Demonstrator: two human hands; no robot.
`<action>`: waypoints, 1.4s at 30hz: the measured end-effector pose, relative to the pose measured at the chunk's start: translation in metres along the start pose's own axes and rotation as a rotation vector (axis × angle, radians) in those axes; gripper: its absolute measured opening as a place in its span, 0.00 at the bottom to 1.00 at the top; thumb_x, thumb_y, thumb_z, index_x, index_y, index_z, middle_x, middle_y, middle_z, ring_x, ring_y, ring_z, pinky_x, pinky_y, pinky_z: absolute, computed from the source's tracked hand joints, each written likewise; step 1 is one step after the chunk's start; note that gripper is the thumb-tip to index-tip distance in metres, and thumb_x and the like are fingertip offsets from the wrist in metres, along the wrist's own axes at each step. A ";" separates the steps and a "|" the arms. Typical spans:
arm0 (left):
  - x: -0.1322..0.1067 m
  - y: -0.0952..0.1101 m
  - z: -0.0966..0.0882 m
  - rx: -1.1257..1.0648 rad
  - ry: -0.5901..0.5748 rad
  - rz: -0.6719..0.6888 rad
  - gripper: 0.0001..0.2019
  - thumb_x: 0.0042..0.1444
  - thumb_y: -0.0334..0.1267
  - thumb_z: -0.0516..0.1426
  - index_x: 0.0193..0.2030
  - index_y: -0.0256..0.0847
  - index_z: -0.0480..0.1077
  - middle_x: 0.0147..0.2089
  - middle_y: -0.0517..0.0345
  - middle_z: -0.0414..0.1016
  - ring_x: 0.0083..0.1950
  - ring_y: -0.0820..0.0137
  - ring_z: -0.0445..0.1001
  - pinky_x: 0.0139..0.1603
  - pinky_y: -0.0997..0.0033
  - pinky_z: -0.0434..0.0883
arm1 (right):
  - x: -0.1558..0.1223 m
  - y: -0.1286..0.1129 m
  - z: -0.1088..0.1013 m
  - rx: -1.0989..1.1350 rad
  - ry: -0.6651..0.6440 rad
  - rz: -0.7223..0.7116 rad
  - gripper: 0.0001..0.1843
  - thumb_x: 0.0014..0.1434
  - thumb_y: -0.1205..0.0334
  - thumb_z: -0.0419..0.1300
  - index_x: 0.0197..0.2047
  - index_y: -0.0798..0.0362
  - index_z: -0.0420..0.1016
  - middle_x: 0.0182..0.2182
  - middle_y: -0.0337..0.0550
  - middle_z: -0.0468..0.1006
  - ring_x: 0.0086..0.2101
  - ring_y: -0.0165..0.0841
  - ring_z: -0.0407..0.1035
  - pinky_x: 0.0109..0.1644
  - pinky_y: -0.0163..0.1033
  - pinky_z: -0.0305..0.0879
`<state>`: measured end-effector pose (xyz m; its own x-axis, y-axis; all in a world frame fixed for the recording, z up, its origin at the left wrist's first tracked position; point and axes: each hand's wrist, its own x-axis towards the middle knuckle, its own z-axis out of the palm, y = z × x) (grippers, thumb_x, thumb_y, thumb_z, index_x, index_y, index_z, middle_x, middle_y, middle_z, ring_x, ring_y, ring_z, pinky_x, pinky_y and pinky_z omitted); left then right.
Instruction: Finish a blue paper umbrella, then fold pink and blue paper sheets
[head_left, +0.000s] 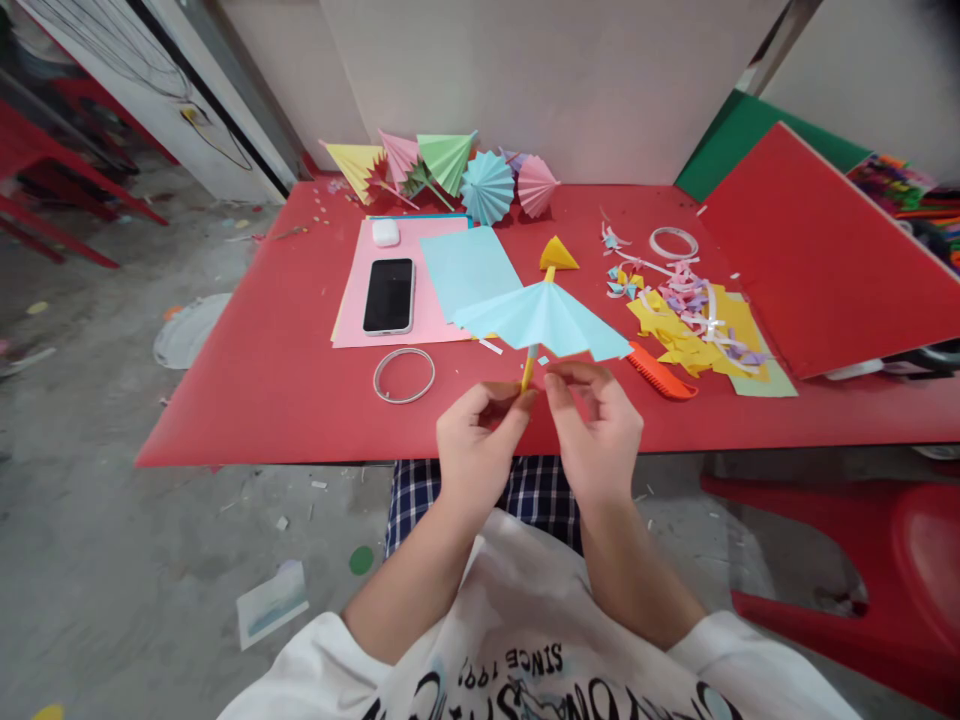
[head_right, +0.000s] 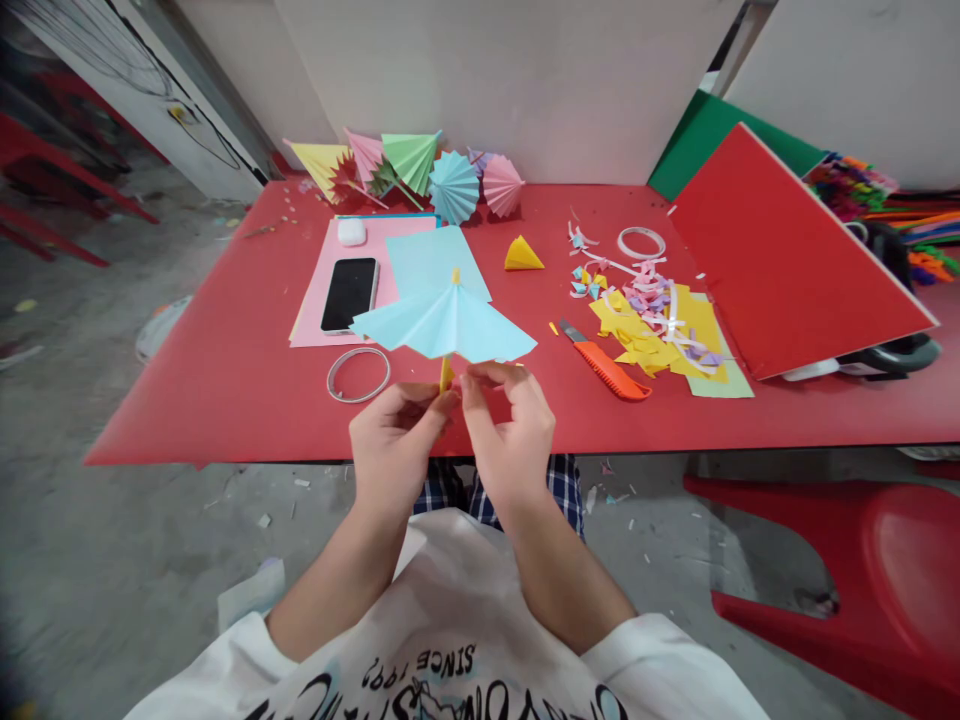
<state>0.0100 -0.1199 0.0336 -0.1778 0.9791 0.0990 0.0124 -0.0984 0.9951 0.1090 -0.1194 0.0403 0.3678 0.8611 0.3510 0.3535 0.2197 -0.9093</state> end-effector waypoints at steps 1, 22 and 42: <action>0.000 0.000 0.000 -0.062 -0.016 -0.027 0.04 0.49 0.36 0.62 0.29 0.39 0.72 0.26 0.63 0.74 0.26 0.77 0.70 0.27 0.77 0.69 | 0.001 0.001 -0.001 0.070 -0.028 0.059 0.07 0.55 0.59 0.59 0.37 0.49 0.74 0.33 0.39 0.78 0.36 0.31 0.72 0.42 0.39 0.68; -0.002 0.005 0.000 -0.007 -0.001 -0.052 0.08 0.47 0.36 0.62 0.36 0.41 0.75 0.23 0.64 0.73 0.24 0.76 0.71 0.27 0.78 0.71 | 0.010 0.004 -0.009 0.213 -0.210 0.166 0.04 0.51 0.62 0.61 0.31 0.50 0.76 0.28 0.37 0.79 0.31 0.31 0.73 0.37 0.37 0.68; -0.001 -0.007 -0.001 0.521 0.132 0.406 0.03 0.55 0.33 0.58 0.35 0.41 0.73 0.29 0.61 0.76 0.27 0.76 0.71 0.29 0.78 0.67 | -0.010 -0.007 -0.009 0.013 -0.182 0.012 0.11 0.56 0.65 0.56 0.40 0.47 0.77 0.40 0.42 0.76 0.43 0.34 0.70 0.46 0.44 0.68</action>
<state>0.0095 -0.1200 0.0268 -0.1772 0.8493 0.4973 0.5712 -0.3228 0.7547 0.1108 -0.1337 0.0447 0.2103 0.9322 0.2947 0.3382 0.2134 -0.9165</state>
